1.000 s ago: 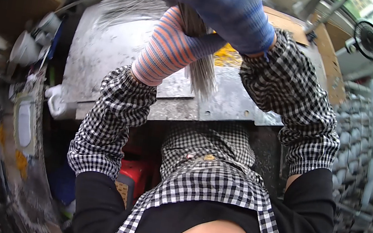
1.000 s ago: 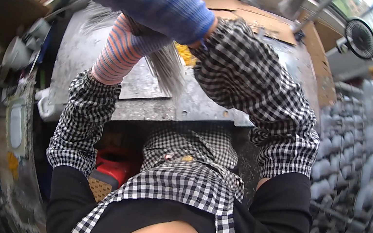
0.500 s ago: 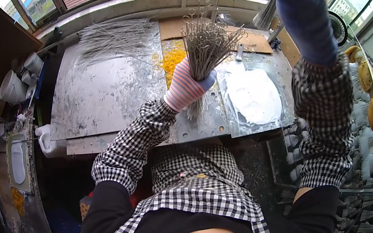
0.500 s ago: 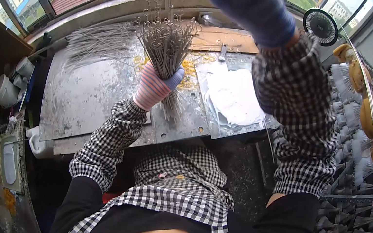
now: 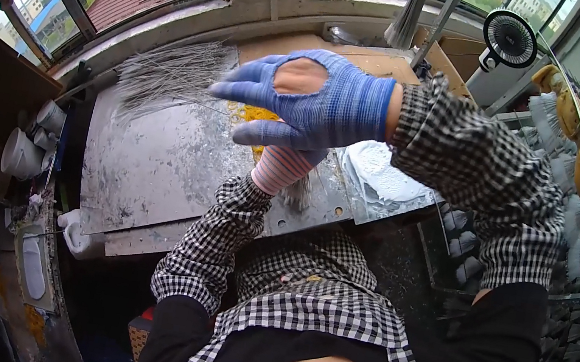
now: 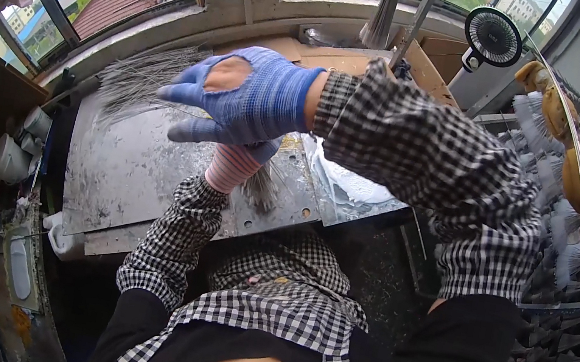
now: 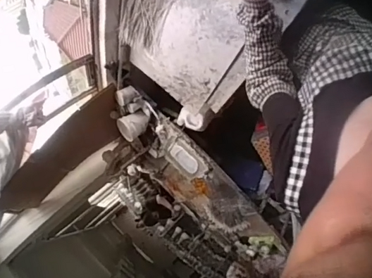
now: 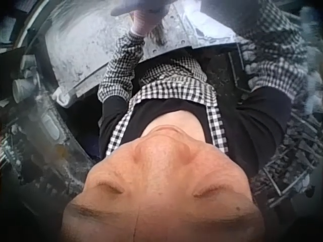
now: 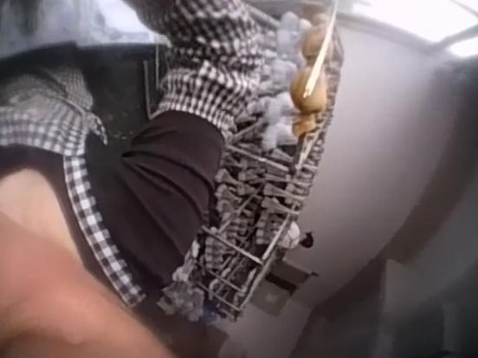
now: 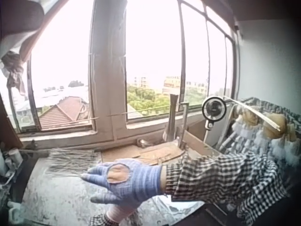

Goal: Bundling wire bristles and dipping them into white paste as part of a manufacturing process.

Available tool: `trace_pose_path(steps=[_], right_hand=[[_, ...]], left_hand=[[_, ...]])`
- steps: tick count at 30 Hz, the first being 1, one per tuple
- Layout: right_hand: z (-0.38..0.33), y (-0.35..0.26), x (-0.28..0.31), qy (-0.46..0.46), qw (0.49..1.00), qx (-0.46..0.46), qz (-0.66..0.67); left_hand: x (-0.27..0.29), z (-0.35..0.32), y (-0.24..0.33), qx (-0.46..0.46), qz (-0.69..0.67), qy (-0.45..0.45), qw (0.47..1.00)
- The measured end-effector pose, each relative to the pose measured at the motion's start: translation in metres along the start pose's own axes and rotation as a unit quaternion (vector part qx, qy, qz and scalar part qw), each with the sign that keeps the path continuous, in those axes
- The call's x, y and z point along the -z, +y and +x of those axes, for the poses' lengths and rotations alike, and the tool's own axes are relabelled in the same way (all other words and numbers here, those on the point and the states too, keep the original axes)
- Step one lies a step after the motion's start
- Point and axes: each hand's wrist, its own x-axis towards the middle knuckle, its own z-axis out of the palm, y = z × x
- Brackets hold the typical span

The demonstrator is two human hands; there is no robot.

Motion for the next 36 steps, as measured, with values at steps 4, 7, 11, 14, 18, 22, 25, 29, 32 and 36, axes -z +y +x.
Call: trace_pose_path(steps=[4, 7, 11, 14, 18, 22, 25, 29, 32, 36], right_hand=[[0.013, 0.015, 0.021, 0.086, 0.976, 0.111, 0.166], [0.010, -0.009, 0.013, -0.065, 0.995, -0.045, 0.056], [0.002, 0.003, 0.004, 0.054, 0.938, -0.067, 0.334], [-0.042, 0.030, -0.024, 0.219, 0.920, 0.004, 0.326], [-0.108, -0.022, -0.131, 0.123, 0.886, -0.162, 0.417], [-0.132, -0.042, -0.273, 0.178, 0.859, -0.248, 0.412], [-0.123, -0.064, -0.300, 0.249, 0.794, -0.319, 0.454], [-0.100, -0.066, -0.238, 0.313, 0.730, -0.277, 0.541], [-0.114, -0.059, -0.223, 0.282, 0.617, -0.280, 0.680], [-0.181, -0.054, -0.290, 0.152, 0.896, -0.254, 0.331]], left_hand=[[0.019, 0.007, 0.008, 0.271, -0.353, -0.200, 0.873], [0.011, -0.004, 0.021, 0.231, -0.293, -0.039, 0.927], [0.015, -0.002, 0.013, 0.276, -0.433, -0.012, 0.858], [0.045, 0.016, 0.010, 0.316, -0.459, 0.041, 0.829], [0.078, 0.068, 0.034, 0.304, -0.470, 0.081, 0.825], [0.014, -0.029, 0.019, 0.318, -0.380, 0.065, 0.866], [-0.026, -0.110, 0.012, 0.373, -0.375, -0.013, 0.848], [-0.017, -0.084, 0.012, 0.361, -0.319, 0.036, 0.875], [-0.005, -0.069, 0.031, 0.357, -0.329, -0.066, 0.872], [-0.045, -0.171, 0.009, 0.440, -0.397, -0.086, 0.801]])
